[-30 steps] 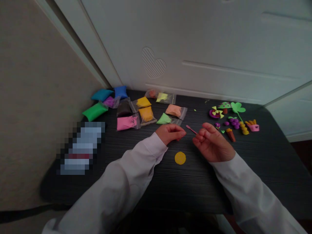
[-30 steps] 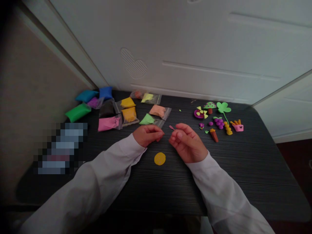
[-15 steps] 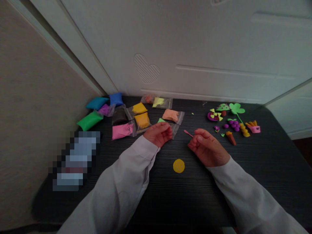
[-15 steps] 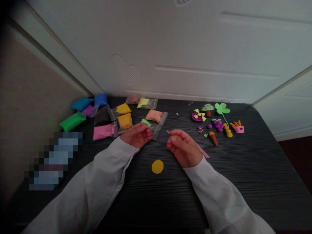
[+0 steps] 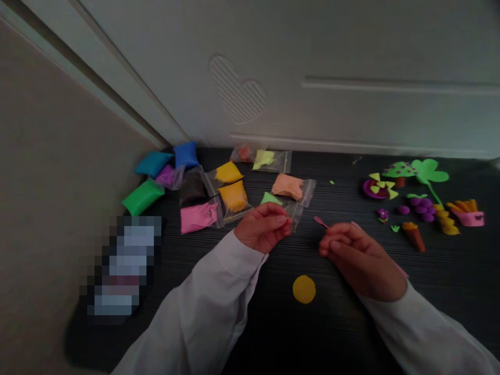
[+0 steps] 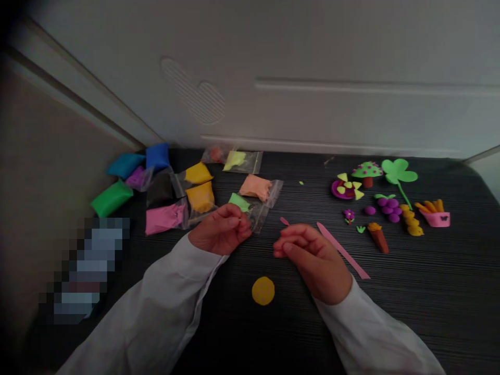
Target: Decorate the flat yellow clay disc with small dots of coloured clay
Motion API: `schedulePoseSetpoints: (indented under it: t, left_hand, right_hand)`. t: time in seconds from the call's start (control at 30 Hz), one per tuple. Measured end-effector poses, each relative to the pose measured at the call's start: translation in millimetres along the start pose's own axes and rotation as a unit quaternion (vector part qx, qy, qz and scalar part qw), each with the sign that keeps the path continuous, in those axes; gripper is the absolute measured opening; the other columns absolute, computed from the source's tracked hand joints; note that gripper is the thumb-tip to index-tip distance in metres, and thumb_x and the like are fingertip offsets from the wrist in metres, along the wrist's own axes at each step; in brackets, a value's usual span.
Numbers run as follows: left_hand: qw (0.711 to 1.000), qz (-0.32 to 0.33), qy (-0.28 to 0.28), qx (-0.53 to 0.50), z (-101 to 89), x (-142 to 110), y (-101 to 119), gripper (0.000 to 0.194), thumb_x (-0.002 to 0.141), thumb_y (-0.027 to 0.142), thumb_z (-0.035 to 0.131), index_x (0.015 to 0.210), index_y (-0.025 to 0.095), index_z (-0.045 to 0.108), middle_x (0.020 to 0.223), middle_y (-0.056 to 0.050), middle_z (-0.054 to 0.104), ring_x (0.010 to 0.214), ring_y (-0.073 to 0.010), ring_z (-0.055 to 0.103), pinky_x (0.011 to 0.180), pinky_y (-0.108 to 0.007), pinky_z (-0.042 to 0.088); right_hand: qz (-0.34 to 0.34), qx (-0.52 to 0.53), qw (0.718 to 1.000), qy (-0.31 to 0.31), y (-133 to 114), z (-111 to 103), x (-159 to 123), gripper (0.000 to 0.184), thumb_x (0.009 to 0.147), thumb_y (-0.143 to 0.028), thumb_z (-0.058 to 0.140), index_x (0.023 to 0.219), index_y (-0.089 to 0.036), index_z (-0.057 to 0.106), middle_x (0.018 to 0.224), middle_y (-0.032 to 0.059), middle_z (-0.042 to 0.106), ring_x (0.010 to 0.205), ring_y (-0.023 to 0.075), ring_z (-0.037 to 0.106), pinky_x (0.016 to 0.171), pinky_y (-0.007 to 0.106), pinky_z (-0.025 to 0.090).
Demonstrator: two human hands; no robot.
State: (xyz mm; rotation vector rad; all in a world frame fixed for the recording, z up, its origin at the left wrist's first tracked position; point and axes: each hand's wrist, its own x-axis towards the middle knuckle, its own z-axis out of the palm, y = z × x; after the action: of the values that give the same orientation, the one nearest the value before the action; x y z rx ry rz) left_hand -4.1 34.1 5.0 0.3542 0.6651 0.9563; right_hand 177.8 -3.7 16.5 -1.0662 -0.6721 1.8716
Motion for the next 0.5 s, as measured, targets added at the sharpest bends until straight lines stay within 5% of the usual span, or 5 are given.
schedulePoseSetpoints:
  t: [0.5]
  left_hand:
    - [0.999, -0.032, -0.019, -0.011, -2.5, 1.8, -4.4, 0.019, 0.057, 0.01, 0.064, 0.075, 0.015, 0.061, 0.067, 0.0, 0.064, 0.055, -0.0056, 0.056, 0.061, -0.021, 0.042]
  right_hand:
    - [0.033, -0.085, 0.993, 0.08, 0.0, -10.5, -1.3, 0.023, 0.054, -0.027, 0.07, 0.074, -0.026, 0.06, 0.063, 0.0015, 0.06, 0.06, 0.0081, 0.056, 0.057, 0.016, 0.046]
